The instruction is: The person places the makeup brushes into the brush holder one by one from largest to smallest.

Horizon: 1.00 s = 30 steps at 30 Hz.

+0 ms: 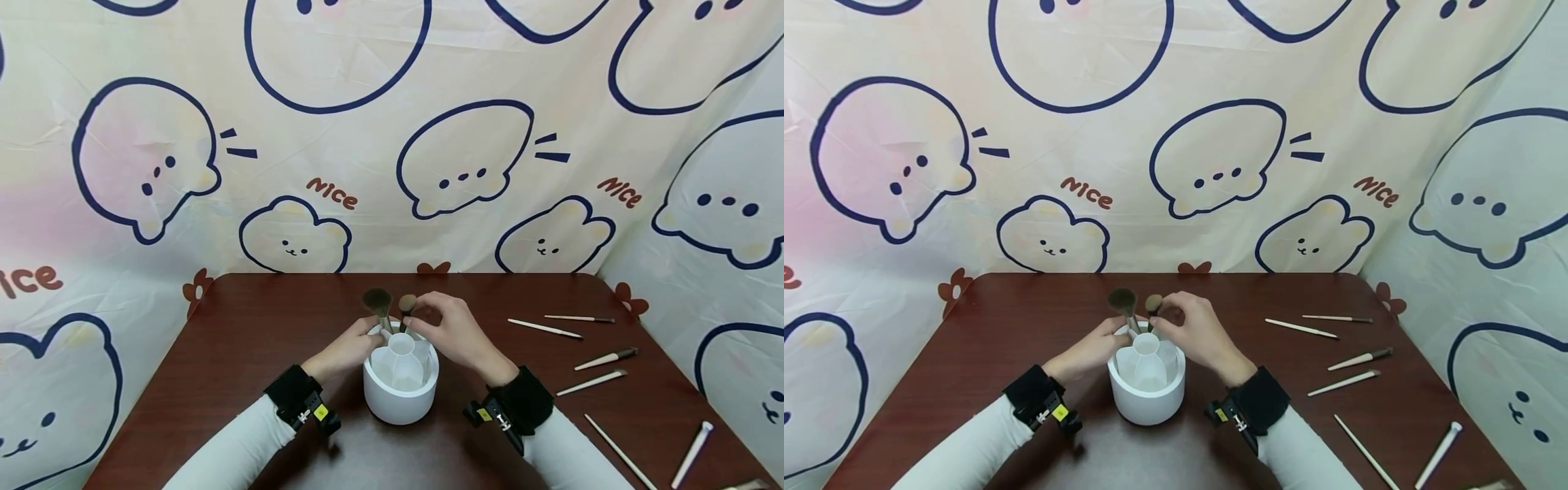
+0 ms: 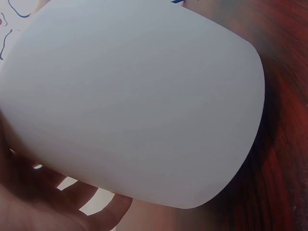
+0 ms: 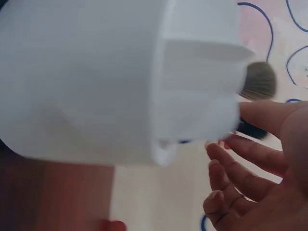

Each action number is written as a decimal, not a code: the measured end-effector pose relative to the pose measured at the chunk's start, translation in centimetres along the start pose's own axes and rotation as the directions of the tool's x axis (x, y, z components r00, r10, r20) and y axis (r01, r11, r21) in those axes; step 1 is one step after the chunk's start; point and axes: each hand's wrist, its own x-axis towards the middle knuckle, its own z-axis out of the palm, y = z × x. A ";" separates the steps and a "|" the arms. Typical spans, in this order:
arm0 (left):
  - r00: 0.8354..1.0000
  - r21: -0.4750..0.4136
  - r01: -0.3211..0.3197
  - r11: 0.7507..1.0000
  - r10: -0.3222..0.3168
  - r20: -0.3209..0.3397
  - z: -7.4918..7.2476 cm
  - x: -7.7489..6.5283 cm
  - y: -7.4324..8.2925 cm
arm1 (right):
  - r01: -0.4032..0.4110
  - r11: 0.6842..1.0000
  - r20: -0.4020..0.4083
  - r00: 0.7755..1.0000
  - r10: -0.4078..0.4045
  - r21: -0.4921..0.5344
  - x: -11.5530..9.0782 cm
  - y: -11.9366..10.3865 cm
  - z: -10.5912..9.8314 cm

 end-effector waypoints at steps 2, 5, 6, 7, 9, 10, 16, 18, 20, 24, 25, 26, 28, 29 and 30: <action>1.000 -0.007 0.003 1.000 -0.003 -0.009 0.1 0.0 0.1 | 0.002 1.000 -0.004 1.000 -0.002 -0.020 0.0 -0.2 -1.1; 1.000 -0.003 -0.001 1.000 0.001 -0.027 0.3 0.1 0.1 | 0.011 0.997 -0.028 1.000 -0.013 -0.070 -0.1 -0.1 -3.5; 0.999 0.006 -0.004 1.000 0.004 -0.032 0.3 0.0 0.1 | 0.011 0.995 -0.040 0.999 -0.015 -0.095 -0.2 0.0 -4.4; 0.999 0.020 -0.005 1.000 0.006 -0.038 0.3 0.0 0.1 | 0.007 0.993 -0.051 0.999 -0.013 -0.119 -0.4 0.2 -5.4; 0.999 0.032 -0.005 0.999 0.007 -0.046 0.3 -0.2 0.1 | -0.011 0.986 -0.074 0.997 -0.001 -0.166 -0.8 0.8 -7.4; 0.999 0.037 -0.004 0.999 0.005 -0.048 0.3 -0.3 0.1 | -0.028 0.982 -0.082 0.997 0.013 -0.188 -1.1 1.2 -8.4; 0.999 -0.001 0.035 0.999 -0.035 -0.041 0.0 -0.8 0.5 | -0.183 0.934 -0.135 0.980 0.148 -0.307 -3.3 4.7 -14.0; 0.999 -0.012 0.044 0.999 -0.044 -0.032 -0.1 -1.0 0.8 | -0.245 0.908 -0.142 0.968 0.208 -0.340 -4.3 6.7 -15.5; 0.999 -0.010 0.041 0.999 -0.041 -0.024 -0.1 -1.1 1.4 | -0.313 0.872 -0.139 0.950 0.281 -0.377 -5.4 9.0 -16.8; 0.999 0.014 0.042 0.999 -0.041 -0.012 0.0 -1.8 3.2 | -0.430 0.803 -0.108 0.898 0.426 -0.413 -7.8 14.3 -18.5; 0.999 0.021 0.043 0.999 -0.042 -0.011 0.1 -2.0 3.6 | -0.454 0.791 -0.095 0.884 0.457 -0.410 -8.4 15.5 -18.9; 0.999 0.029 0.045 0.999 -0.045 -0.011 0.1 -2.1 3.9 | -0.476 0.777 -0.081 0.868 0.489 -0.411 -9.0 16.7 -19.4; 0.999 0.044 0.046 0.998 -0.045 -0.013 0.2 -2.4 4.4 | -0.528 0.742 -0.063 0.829 0.555 -0.414 -10.2 18.9 -20.2; 0.999 0.050 0.045 0.998 -0.045 -0.013 0.3 -2.4 4.5 | -0.559 0.716 -0.055 0.802 0.594 -0.417 -10.8 19.6 -20.7; 0.999 0.057 0.042 0.997 -0.041 -0.015 0.3 -2.5 4.6 | -0.585 0.690 -0.053 0.778 0.626 -0.426 -11.3 20.3 -21.0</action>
